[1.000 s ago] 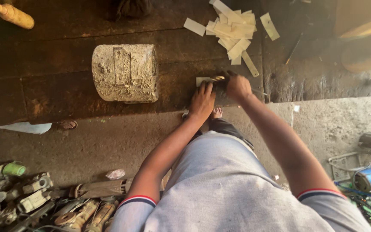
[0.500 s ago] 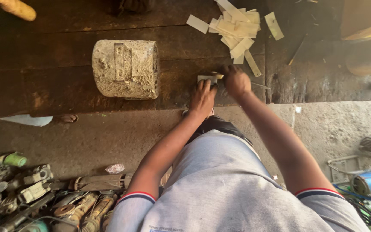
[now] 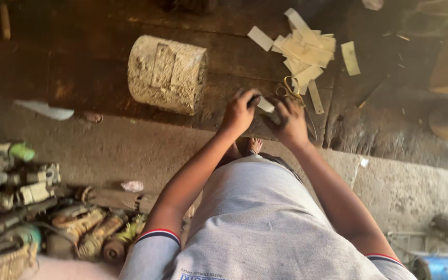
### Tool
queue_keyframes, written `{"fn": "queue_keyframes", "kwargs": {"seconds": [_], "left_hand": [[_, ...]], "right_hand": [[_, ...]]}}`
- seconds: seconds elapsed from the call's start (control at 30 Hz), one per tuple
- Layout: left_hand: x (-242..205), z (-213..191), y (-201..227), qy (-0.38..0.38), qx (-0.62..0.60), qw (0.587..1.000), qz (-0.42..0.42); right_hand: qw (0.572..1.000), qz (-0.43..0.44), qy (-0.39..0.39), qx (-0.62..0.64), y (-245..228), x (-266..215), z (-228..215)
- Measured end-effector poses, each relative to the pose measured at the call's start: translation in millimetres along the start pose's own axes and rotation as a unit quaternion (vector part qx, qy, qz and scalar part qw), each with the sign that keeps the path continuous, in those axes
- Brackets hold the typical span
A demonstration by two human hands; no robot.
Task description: The person cuts a large sheet of white paper into narrow strips using scissors, then repeatedly folds and inserts the strips into a cylindrical object on the workbench.
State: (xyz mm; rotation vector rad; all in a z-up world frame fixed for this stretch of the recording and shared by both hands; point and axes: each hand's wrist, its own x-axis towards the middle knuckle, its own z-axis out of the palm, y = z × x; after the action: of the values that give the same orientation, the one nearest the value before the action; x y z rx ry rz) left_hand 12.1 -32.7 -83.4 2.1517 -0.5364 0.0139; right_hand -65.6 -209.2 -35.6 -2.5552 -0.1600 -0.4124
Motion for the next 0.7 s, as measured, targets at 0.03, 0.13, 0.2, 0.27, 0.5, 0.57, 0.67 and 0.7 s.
{"fn": "queue_keyframes", "kwargs": {"seconds": [0.03,0.13,0.2,0.27,0.5,0.57,0.67,0.7], "left_hand": [[-1,-8,5,0.017,-0.058,0.998,-0.029],[-14,-35,12,0.027,-0.112,0.987,-0.112],[-22,-49,14,0.045,-0.117,0.973,-0.192],[-29,-60,11,0.064,-0.147,0.958,-0.239],[-56,-91,0,0.056,-0.108,0.945,-0.303],[-70,-92,-1,-0.001,-0.121,0.908,-0.4],[-88,-93,-11,0.001,-0.135,0.904,-0.406],[-95,-93,-15,0.023,-0.127,0.929,-0.346]], "right_hand": [[0.999,-0.025,0.009,0.033,-8,5,1],[0.993,-0.063,-0.02,0.093,-21,25,6],[0.986,-0.098,-0.026,0.132,-30,36,11],[0.979,-0.124,-0.04,0.155,-37,46,18],[0.956,-0.117,-0.064,0.261,-48,90,65],[0.953,-0.085,-0.056,0.285,-49,99,86],[0.951,-0.063,-0.04,0.3,-51,117,121],[0.948,-0.044,-0.04,0.313,-53,119,132]]}}
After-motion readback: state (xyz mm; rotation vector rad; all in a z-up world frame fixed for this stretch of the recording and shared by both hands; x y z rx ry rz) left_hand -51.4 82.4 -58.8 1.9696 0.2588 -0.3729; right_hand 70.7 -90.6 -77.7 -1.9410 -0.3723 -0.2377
